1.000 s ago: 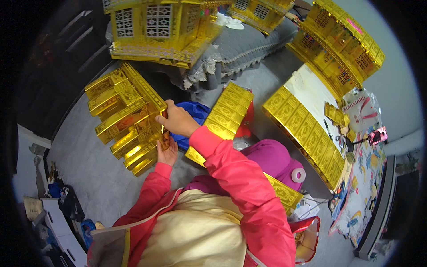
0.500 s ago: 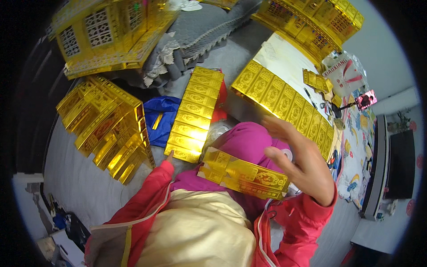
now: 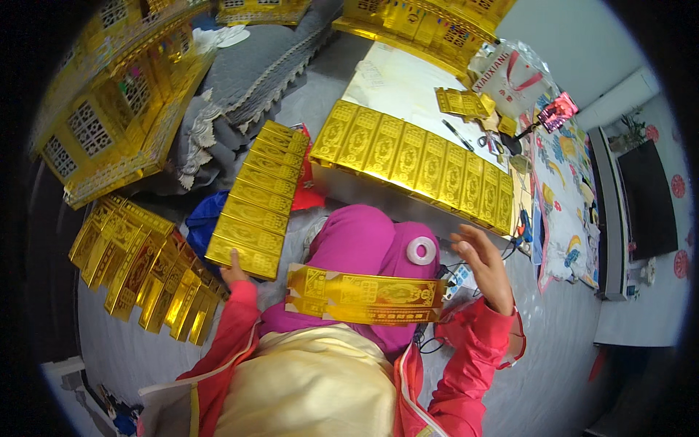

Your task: The person folds and tapes gold-colored paper sheets into rectangular blocks, then arranges them in rows on a white table. The person uses clear tape to secure the folded edges and aligns the blocks into a larger assembly.

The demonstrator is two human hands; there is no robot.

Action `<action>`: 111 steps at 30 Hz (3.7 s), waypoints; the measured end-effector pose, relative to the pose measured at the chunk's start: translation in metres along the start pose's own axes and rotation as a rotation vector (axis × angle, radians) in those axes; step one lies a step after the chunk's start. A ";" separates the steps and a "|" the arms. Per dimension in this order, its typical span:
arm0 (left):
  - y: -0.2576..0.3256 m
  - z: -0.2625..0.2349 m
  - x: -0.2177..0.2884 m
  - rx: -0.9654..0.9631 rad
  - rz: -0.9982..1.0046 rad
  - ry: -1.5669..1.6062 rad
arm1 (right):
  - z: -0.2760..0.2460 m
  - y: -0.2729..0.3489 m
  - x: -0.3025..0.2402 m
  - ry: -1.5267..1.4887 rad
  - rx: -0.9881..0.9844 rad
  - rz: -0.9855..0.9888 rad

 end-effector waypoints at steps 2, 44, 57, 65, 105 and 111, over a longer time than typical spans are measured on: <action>0.007 0.028 0.047 -0.001 0.135 -0.076 | 0.000 -0.008 0.017 -0.019 0.004 0.019; 0.094 0.389 0.260 -0.663 0.480 0.068 | -0.180 -0.363 0.167 0.334 0.785 -0.030; 0.076 0.368 0.263 -0.509 0.489 -0.018 | -0.138 -0.430 0.143 0.874 0.706 0.185; 0.066 0.368 0.256 -0.407 0.460 -0.022 | -0.125 -0.430 0.142 0.635 0.558 0.191; 0.047 0.404 0.245 -0.761 0.275 -0.010 | -0.179 -0.291 0.154 1.391 0.498 0.228; -0.024 0.488 0.209 -0.926 -0.020 -0.138 | -0.176 -0.214 0.110 1.151 0.542 0.126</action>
Point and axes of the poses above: each hand's wrist, its own y-axis away from the middle knuckle, its own z-axis out of the palm, x = y × z, the point moved 6 cm from there along -y, towards the middle knuckle, and after that the axes turned 10 degrees about -z, right-handed, at the moved point
